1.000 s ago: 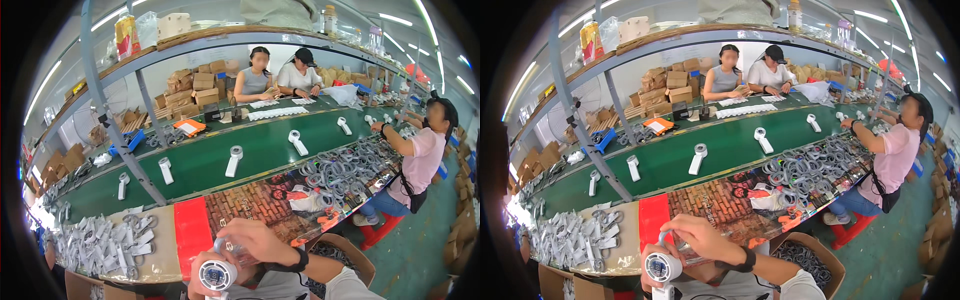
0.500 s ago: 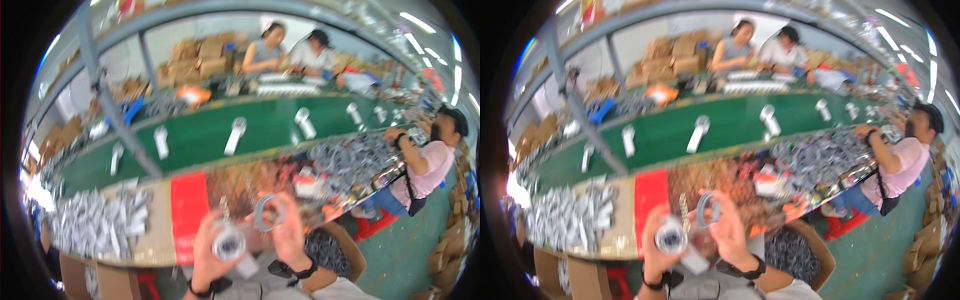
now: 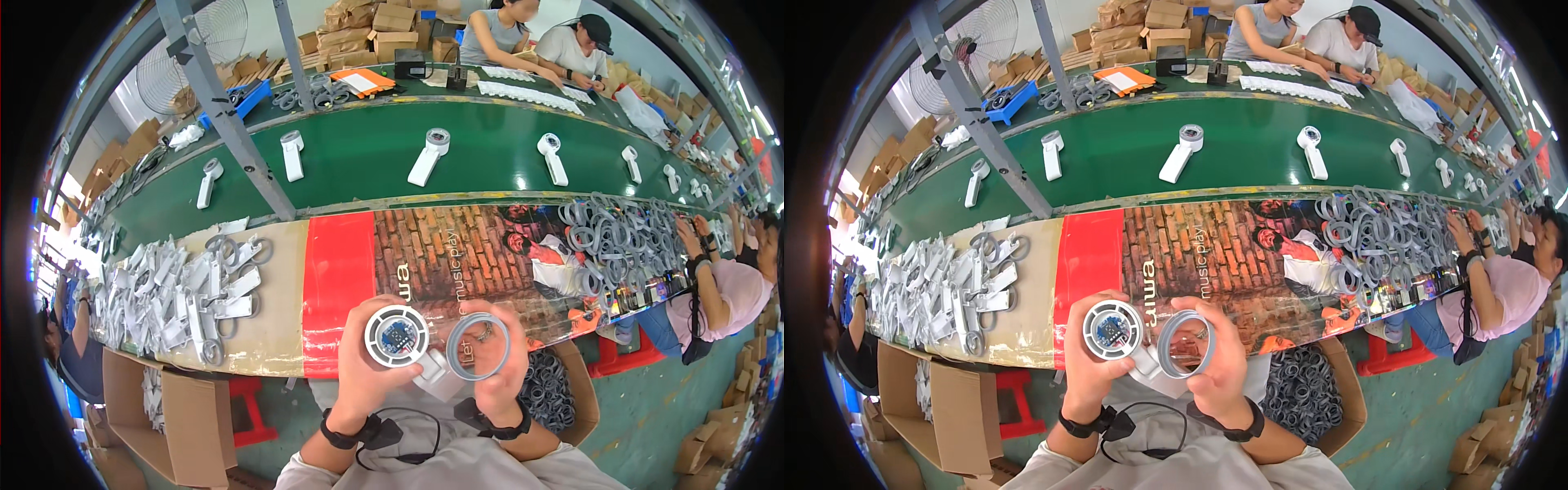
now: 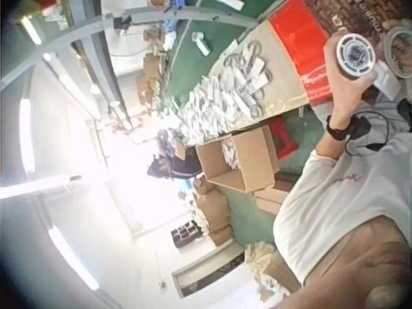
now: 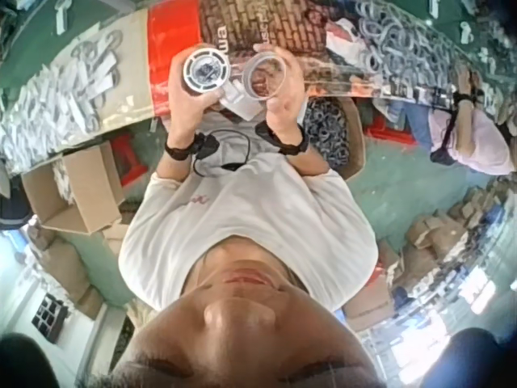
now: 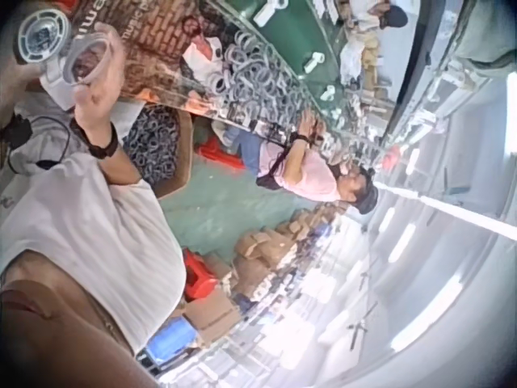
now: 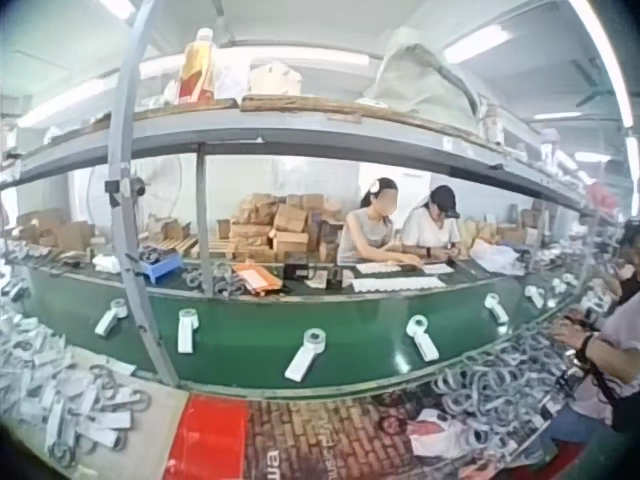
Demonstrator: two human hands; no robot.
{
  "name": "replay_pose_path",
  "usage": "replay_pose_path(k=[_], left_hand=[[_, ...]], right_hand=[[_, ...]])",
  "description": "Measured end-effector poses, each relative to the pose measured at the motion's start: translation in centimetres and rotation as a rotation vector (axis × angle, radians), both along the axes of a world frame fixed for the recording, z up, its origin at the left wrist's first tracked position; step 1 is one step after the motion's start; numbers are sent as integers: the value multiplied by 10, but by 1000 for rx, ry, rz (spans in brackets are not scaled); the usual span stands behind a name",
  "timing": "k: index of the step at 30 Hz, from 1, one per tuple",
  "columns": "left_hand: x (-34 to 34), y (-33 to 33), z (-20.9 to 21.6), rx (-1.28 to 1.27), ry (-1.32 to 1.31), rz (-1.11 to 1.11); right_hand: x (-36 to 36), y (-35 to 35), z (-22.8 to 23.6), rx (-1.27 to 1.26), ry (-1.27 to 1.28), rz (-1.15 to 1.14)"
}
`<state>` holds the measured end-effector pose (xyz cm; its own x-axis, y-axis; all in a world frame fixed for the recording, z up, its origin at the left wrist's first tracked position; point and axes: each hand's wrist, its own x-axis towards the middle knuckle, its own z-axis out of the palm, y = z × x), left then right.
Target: The recorder is on an assembly line assembling internal and external parts of circular plastic housings, placing circuit boards inside and attaching covers.
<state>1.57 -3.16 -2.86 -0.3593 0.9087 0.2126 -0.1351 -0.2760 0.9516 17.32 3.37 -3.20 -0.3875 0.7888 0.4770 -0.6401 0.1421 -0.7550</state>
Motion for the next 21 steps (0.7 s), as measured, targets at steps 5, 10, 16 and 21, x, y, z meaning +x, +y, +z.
replay_pose_path(k=[5,10,16,21], left_hand=[[2,-1,6,-15,-110,-18],[-2,3,4,-15,-121,-104],[2,1,7,28,-110,-67],[4,2,7,26,-154,-58]], right_hand=[[-4,4,3,149,-61,-41],[1,5,7,213,-90,-17],[-4,4,18,270,-51,-78],[-1,3,8,344,-190,-135]])
